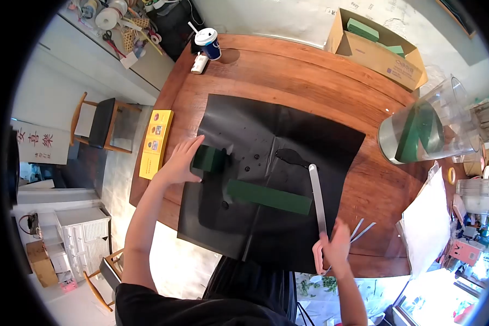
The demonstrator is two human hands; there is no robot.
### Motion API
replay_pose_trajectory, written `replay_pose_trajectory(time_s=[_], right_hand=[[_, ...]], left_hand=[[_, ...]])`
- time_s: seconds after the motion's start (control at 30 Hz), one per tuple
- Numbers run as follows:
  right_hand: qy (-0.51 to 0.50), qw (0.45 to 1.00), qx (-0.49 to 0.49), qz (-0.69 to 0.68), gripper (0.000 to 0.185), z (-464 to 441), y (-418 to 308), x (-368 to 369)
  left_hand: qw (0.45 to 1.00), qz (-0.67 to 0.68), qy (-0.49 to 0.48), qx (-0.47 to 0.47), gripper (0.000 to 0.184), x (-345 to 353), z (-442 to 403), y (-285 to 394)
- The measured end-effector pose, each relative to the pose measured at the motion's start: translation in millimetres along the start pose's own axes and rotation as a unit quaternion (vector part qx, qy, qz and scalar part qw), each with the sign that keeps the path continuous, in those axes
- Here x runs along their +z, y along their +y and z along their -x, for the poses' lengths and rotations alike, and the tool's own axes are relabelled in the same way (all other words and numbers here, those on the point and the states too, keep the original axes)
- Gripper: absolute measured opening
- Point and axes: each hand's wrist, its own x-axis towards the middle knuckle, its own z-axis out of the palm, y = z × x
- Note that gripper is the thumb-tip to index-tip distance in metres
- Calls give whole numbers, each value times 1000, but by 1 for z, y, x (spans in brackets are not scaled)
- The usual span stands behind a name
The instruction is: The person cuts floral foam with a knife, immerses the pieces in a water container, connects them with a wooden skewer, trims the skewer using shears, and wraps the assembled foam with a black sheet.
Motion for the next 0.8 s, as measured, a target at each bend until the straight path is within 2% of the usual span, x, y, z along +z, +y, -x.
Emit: replay_pose_trajectory(time_s=[0.07, 0.13, 0.23, 0.33, 0.37, 0.47, 0.5, 0.6, 0.63, 0.8], right_hand=[[-30, 997, -21, 66, 77, 43, 8, 22], [-52, 993, 16, 107, 80, 61, -1, 28], [21, 993, 55, 99, 74, 79, 12, 47], [-19, 983, 175, 50, 67, 85, 24, 51], [10, 983, 180, 43, 50, 87, 25, 53], [102, 987, 121, 30, 34, 95, 51, 62], [126, 984, 123, 3, 22, 92, 42, 54], [131, 979, 153, 18, 23, 96, 46, 44], [163, 977, 138, 18, 20, 97, 45, 42], [178, 975, 129, -23, 20, 88, 23, 18]], left_hand=[[1000, 16, 12, 13, 121, 2, -5, -3], [1000, 22, -9, 14, 119, -2, -10, -2], [998, 54, -6, 22, 116, 0, -12, -9], [997, 73, 4, 18, 113, 0, -6, -13], [997, 80, 7, 19, 112, 1, -4, -17], [994, 102, 11, 31, 109, 9, -3, -30], [993, 110, 7, 37, 108, 11, -3, -33], [992, 118, 12, 47, 101, 15, -5, -32], [992, 119, 17, 47, 98, 16, -6, -32], [987, 132, 43, 83, 83, 19, -11, -30]])
